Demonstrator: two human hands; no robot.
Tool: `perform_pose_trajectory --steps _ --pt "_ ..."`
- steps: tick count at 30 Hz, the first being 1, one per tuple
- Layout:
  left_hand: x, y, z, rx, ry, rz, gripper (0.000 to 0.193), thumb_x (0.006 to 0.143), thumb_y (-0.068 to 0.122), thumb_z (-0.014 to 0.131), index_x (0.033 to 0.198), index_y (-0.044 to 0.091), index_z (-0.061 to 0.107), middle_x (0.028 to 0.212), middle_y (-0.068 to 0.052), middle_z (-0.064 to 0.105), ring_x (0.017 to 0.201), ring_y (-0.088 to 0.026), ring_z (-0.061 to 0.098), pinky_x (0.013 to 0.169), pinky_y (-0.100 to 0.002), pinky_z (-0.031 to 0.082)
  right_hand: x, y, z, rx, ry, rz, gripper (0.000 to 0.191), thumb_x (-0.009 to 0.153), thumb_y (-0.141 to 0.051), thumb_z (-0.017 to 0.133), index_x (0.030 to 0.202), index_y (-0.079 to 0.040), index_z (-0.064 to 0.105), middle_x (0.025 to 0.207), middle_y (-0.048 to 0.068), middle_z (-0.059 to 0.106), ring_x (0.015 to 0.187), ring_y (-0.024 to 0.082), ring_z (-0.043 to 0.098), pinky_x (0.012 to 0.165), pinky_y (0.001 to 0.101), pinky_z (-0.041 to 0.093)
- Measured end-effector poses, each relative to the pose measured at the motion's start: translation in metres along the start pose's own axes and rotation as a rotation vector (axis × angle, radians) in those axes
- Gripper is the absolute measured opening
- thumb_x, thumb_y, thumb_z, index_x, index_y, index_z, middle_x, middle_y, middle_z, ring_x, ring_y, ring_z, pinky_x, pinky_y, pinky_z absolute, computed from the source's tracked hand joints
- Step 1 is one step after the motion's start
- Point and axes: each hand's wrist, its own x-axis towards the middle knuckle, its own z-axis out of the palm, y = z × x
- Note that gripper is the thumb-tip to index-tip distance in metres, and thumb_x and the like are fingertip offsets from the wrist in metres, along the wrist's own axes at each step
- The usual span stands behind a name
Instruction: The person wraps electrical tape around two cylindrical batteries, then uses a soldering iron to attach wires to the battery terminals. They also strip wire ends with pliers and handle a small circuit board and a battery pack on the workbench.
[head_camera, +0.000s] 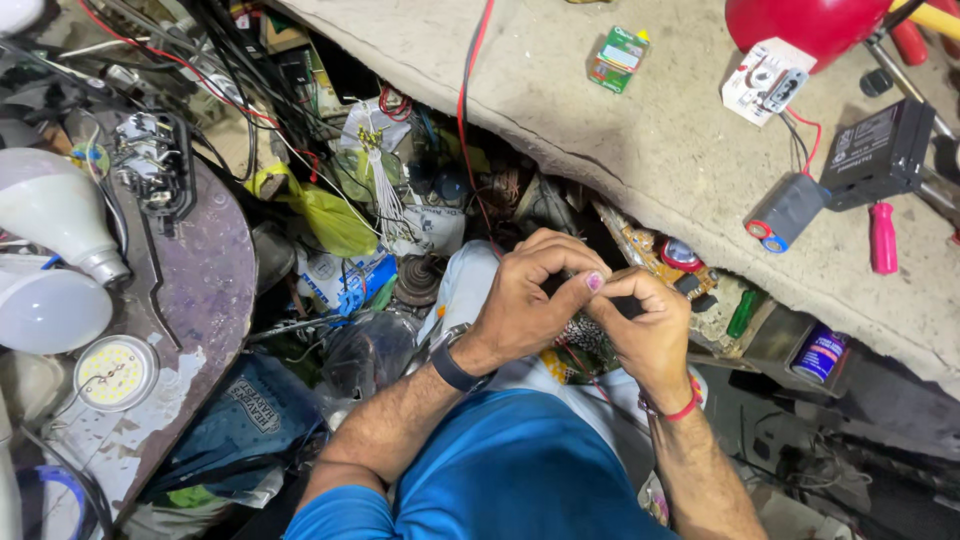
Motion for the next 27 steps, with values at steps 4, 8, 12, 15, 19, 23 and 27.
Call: perform_pose_trajectory --steps 4,8,12,15,19,23,27 --pt "-0.001 -0.004 -0.001 0.004 -0.001 0.023 0.007 0.097 0.013 0.071 0.098 0.006 0.071 0.101 -0.005 0.075 0.101 -0.020 0.069 0.098 -0.037 0.052 0.003 0.004 0.005 -0.014 -0.003 -0.034 0.017 0.091 0.001 0.080 0.089 -0.003 0.064 0.088 0.003 0.068 0.083 0.006 0.060 0.076 0.0231 0.050" --pt "-0.001 -0.007 -0.008 -0.020 -0.022 0.051 0.007 0.098 0.014 0.073 0.100 0.008 0.071 0.103 -0.004 0.075 0.104 -0.020 0.069 0.101 -0.037 0.050 0.003 0.001 0.006 0.059 -0.077 0.098 0.015 0.091 -0.003 0.075 0.103 -0.002 0.066 0.099 0.000 0.070 0.091 0.005 0.061 0.082 0.0226 0.051" --pt "-0.004 -0.009 -0.015 -0.012 -0.060 0.048 0.008 0.097 0.015 0.073 0.100 0.008 0.071 0.105 -0.003 0.074 0.108 -0.020 0.067 0.102 -0.036 0.050 -0.001 -0.001 0.000 0.229 -0.199 0.227 0.020 0.098 -0.010 0.065 0.115 -0.001 0.069 0.103 -0.002 0.071 0.096 0.004 0.061 0.087 0.0216 0.049" --pt "-0.007 -0.011 -0.019 0.022 -0.049 0.072 0.008 0.095 0.015 0.072 0.100 0.009 0.073 0.109 -0.005 0.074 0.111 -0.021 0.066 0.103 -0.039 0.048 -0.004 0.002 -0.007 0.140 -0.220 0.260 0.020 0.099 -0.012 0.065 0.113 0.000 0.073 0.100 0.000 0.074 0.091 0.004 0.062 0.083 0.0219 0.050" --pt "-0.009 -0.014 -0.020 -0.024 -0.076 0.048 0.008 0.097 0.016 0.071 0.100 0.009 0.072 0.108 -0.003 0.074 0.111 -0.020 0.066 0.104 -0.038 0.049 -0.011 0.014 -0.006 0.052 -0.169 0.268 0.014 0.097 -0.008 0.071 0.106 0.001 0.077 0.093 0.003 0.075 0.084 0.005 0.061 0.077 0.0221 0.050" --pt "-0.012 -0.017 -0.019 -0.031 -0.052 0.016 0.007 0.098 0.015 0.069 0.098 0.008 0.071 0.108 -0.003 0.074 0.108 -0.020 0.067 0.103 -0.037 0.049 -0.016 0.018 0.002 0.007 -0.059 0.208 0.011 0.091 -0.003 0.077 0.101 0.002 0.076 0.094 0.004 0.076 0.084 0.006 0.064 0.078 0.0213 0.053" --pt "-0.014 -0.020 -0.019 -0.029 -0.047 0.015 0.007 0.097 0.014 0.068 0.097 0.007 0.070 0.107 -0.004 0.074 0.106 -0.020 0.067 0.102 -0.038 0.049 -0.015 0.016 0.007 0.051 -0.049 0.223 0.013 0.091 -0.003 0.078 0.100 0.002 0.071 0.098 0.004 0.074 0.088 0.006 0.063 0.079 0.0218 0.052"
